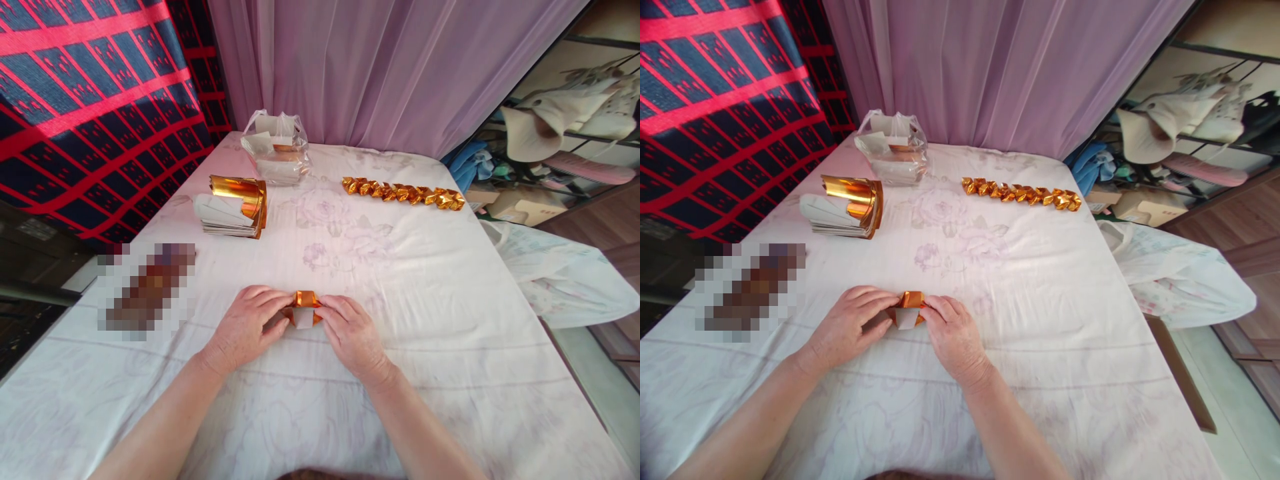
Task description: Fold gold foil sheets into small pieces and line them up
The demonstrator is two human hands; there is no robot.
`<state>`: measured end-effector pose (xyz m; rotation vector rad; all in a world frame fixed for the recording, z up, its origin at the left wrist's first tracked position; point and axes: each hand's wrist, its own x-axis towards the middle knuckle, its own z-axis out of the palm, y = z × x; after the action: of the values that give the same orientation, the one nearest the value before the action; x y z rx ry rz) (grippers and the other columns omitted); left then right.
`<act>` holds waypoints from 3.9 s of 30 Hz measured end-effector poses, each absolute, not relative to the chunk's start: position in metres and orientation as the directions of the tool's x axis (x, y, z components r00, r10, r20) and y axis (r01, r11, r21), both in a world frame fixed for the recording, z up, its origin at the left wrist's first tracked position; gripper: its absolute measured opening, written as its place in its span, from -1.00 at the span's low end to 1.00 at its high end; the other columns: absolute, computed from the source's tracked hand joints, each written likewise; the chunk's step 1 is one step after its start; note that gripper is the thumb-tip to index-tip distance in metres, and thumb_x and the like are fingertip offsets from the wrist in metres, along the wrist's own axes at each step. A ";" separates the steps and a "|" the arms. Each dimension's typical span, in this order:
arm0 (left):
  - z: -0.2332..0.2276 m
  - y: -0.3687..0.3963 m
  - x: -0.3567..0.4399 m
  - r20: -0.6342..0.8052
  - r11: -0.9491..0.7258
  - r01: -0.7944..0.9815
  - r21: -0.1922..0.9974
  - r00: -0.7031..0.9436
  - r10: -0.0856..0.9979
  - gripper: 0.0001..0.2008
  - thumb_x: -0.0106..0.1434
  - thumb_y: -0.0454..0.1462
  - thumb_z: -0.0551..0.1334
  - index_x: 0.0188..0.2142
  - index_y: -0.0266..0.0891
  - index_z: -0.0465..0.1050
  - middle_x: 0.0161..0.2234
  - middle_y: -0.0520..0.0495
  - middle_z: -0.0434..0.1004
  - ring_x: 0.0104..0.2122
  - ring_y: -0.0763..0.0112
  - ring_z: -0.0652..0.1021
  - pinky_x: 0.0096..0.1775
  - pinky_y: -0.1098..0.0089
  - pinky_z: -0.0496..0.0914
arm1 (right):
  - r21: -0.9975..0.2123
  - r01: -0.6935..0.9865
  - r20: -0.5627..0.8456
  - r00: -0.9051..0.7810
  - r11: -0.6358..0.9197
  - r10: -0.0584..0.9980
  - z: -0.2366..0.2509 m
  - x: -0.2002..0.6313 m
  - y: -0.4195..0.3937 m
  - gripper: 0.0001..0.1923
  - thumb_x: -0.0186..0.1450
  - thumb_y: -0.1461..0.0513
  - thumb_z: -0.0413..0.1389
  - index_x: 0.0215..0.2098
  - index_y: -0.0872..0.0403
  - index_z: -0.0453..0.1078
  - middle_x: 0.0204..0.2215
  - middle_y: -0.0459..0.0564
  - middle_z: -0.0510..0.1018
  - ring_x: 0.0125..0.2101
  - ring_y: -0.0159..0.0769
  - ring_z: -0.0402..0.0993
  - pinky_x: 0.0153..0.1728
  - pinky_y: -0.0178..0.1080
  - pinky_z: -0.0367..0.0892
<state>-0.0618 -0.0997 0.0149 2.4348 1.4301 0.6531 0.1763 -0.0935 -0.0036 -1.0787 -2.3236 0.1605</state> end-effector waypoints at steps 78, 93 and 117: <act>0.023 -0.108 -0.030 0.119 -0.248 0.905 0.345 0.220 0.968 -0.86 0.37 -0.26 0.10 -0.22 -0.15 0.44 -0.31 -0.04 0.62 -0.26 0.16 0.52 -0.17 0.15 0.29 | -0.460 0.782 0.293 -0.313 0.421 0.903 -0.002 0.174 -0.087 -0.79 0.40 0.25 0.02 -0.29 0.03 0.49 -0.37 -0.03 0.55 -0.33 -0.23 0.41 -0.26 -0.20 0.25; 0.017 -0.111 -0.030 0.246 -0.333 0.915 0.229 0.277 0.929 -0.74 0.37 -0.35 0.06 -0.07 -0.17 0.49 -0.18 -0.12 0.58 -0.23 0.17 0.51 -0.15 0.14 0.35 | -0.321 0.869 0.316 -0.276 0.376 0.908 -0.004 0.166 -0.088 -0.86 0.39 0.26 0.06 -0.29 0.03 0.46 -0.40 -0.04 0.52 -0.36 -0.21 0.38 -0.31 -0.20 0.17; 0.005 -0.126 -0.022 0.131 -0.538 0.830 0.149 0.522 0.843 -0.40 0.43 -0.03 -0.01 0.36 -0.24 0.08 0.32 -0.17 0.25 0.31 0.16 0.24 0.35 -0.01 -0.13 | -0.283 0.816 0.280 -0.432 0.504 0.857 0.001 0.172 -0.098 -0.66 0.37 0.27 0.05 0.09 -0.01 0.46 -0.22 0.05 0.51 -0.25 -0.17 0.38 -0.24 -0.13 0.29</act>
<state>-0.0224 -0.1260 0.0051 2.6808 1.4749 0.2881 0.1719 -0.0984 0.0013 -1.3873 -2.3646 0.1466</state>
